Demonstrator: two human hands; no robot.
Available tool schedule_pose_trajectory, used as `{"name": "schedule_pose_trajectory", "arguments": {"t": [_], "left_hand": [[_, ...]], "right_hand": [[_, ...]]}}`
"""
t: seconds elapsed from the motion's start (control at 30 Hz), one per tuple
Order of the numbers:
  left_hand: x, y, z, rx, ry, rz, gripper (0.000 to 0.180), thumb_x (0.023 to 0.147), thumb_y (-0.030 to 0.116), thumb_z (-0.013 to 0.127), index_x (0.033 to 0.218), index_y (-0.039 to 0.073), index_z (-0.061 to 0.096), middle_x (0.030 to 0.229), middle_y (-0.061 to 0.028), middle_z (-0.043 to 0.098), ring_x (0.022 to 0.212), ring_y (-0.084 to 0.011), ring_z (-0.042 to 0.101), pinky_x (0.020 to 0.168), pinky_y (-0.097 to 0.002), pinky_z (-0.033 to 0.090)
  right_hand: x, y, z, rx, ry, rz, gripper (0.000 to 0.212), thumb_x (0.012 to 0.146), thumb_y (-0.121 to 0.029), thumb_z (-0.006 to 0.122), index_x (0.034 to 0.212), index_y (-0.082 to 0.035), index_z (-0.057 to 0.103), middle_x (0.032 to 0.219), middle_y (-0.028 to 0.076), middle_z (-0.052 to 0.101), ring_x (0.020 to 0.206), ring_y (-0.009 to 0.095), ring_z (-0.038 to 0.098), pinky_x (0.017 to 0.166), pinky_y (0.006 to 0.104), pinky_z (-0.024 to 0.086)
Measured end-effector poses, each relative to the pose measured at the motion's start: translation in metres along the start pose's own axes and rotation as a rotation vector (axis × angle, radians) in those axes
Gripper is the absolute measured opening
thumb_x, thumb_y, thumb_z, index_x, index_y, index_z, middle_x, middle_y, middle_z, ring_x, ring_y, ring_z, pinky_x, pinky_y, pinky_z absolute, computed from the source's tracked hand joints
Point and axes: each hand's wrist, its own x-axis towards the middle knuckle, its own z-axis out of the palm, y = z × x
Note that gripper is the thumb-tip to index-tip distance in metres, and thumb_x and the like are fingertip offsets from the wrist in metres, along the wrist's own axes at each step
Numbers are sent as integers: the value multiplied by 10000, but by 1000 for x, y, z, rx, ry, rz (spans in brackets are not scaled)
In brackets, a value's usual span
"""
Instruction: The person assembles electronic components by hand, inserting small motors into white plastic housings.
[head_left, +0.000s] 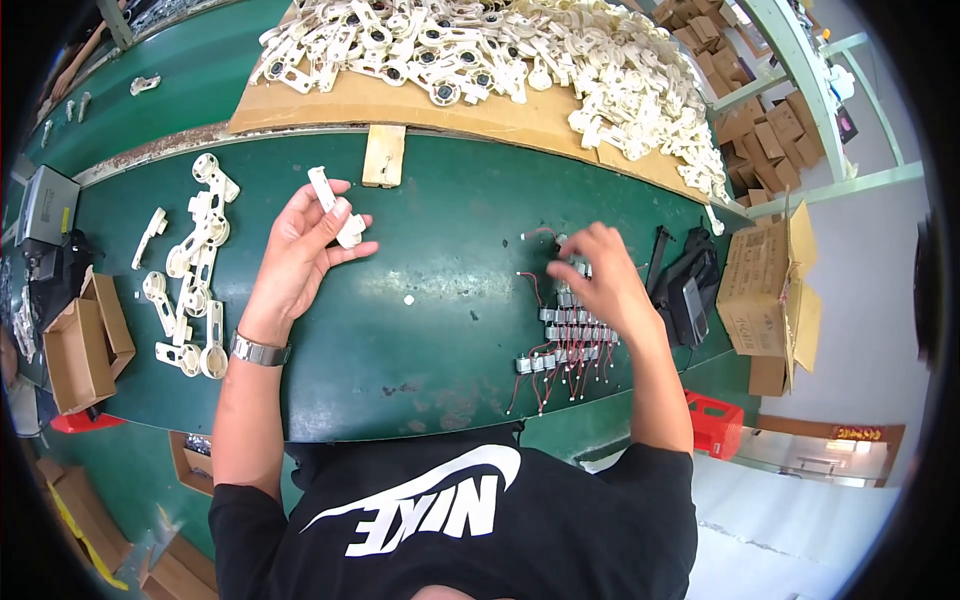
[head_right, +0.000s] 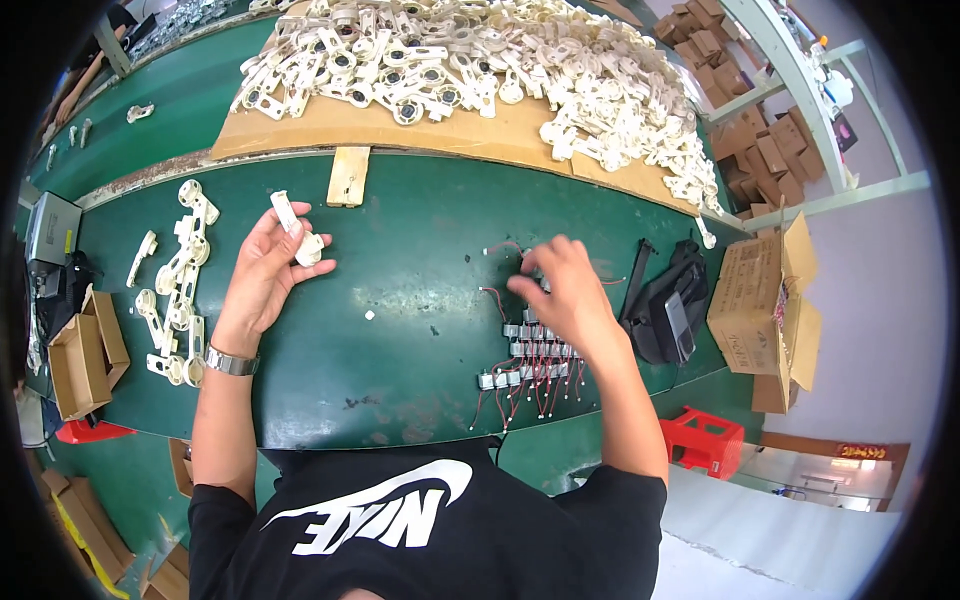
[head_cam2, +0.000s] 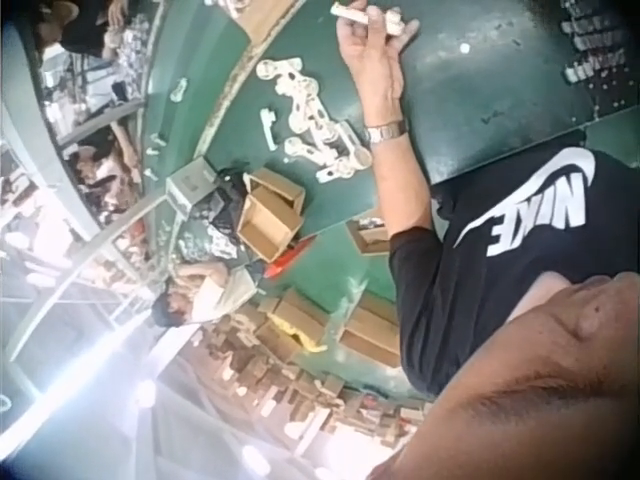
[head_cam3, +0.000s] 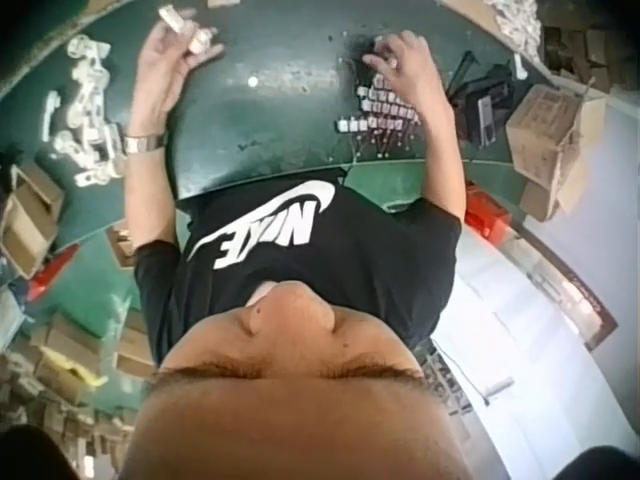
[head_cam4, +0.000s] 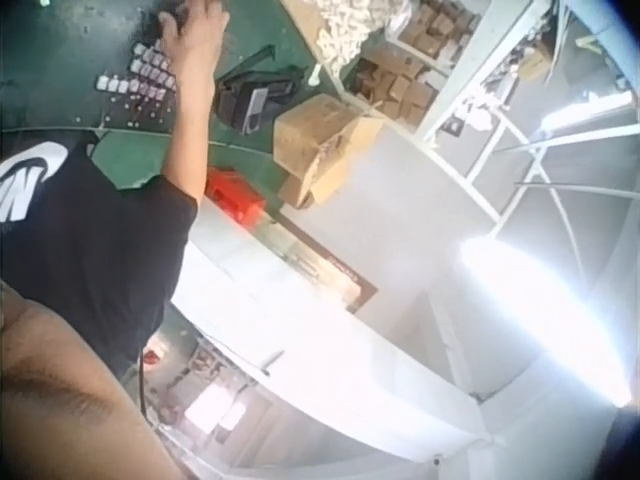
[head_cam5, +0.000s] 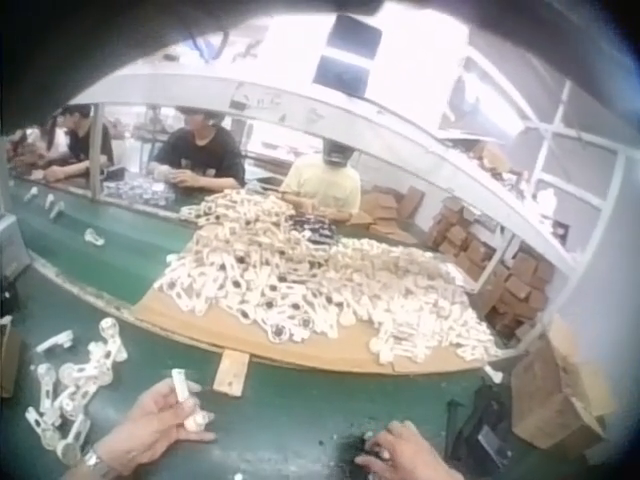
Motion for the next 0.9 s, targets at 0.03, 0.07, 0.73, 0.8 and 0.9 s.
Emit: {"name": "schedule_pose_trajectory", "arguments": {"t": [0.03, 0.07, 0.73, 0.8, 0.9], "left_hand": [[0, -1, -2, -1, 7, 1, 396, 1068, 163, 612, 1420, 8, 517, 1156, -90, 638, 1163, -284, 677, 1016, -517, 602], [0, -2, -4, -57, 9, 10, 357, 1080, 201, 595, 1375, 7, 540, 1150, -97, 645, 1171, -291, 674, 1020, -515, 599], [2, -9, 4, -81, -96, 25, 304, 1082, 247, 600, 1298, 33, 600, 1162, -101, 655, 1122, -280, 697, 1005, -511, 604], [2, -9, 4, -79, -94, 12, 301, 1078, 238, 607, 1301, 36, 602, 1158, -99, 657, 1118, -274, 697, 1001, -511, 605], [2, -10, 4, -69, -96, 13, 297, 1075, 231, 611, 1298, 35, 604, 1155, -97, 657, 1119, -271, 697, 1000, -512, 605]], "right_hand": [[-6, -9, -6, -53, -136, 2, 310, 820, -231, 850, 996, -28, 694, 1023, 158, 625, 1011, 372, 569, 886, 465, 503], [-13, -17, -6, -115, -198, 19, 324, 808, -242, 857, 1002, -31, 706, 1021, 155, 624, 1015, 371, 569, 891, 463, 506], [-32, -31, 14, -171, -141, 163, 410, 767, -273, 894, 1021, -14, 704, 1010, 144, 661, 974, 376, 601, 867, 475, 519], [-30, -31, 17, -144, -225, 202, 380, 774, -255, 888, 1014, -17, 716, 1022, 137, 657, 969, 372, 595, 872, 466, 525], [-30, -23, 8, 8, -217, 201, 322, 815, -185, 853, 1049, -9, 719, 975, 139, 654, 965, 354, 604, 872, 452, 519]]}}
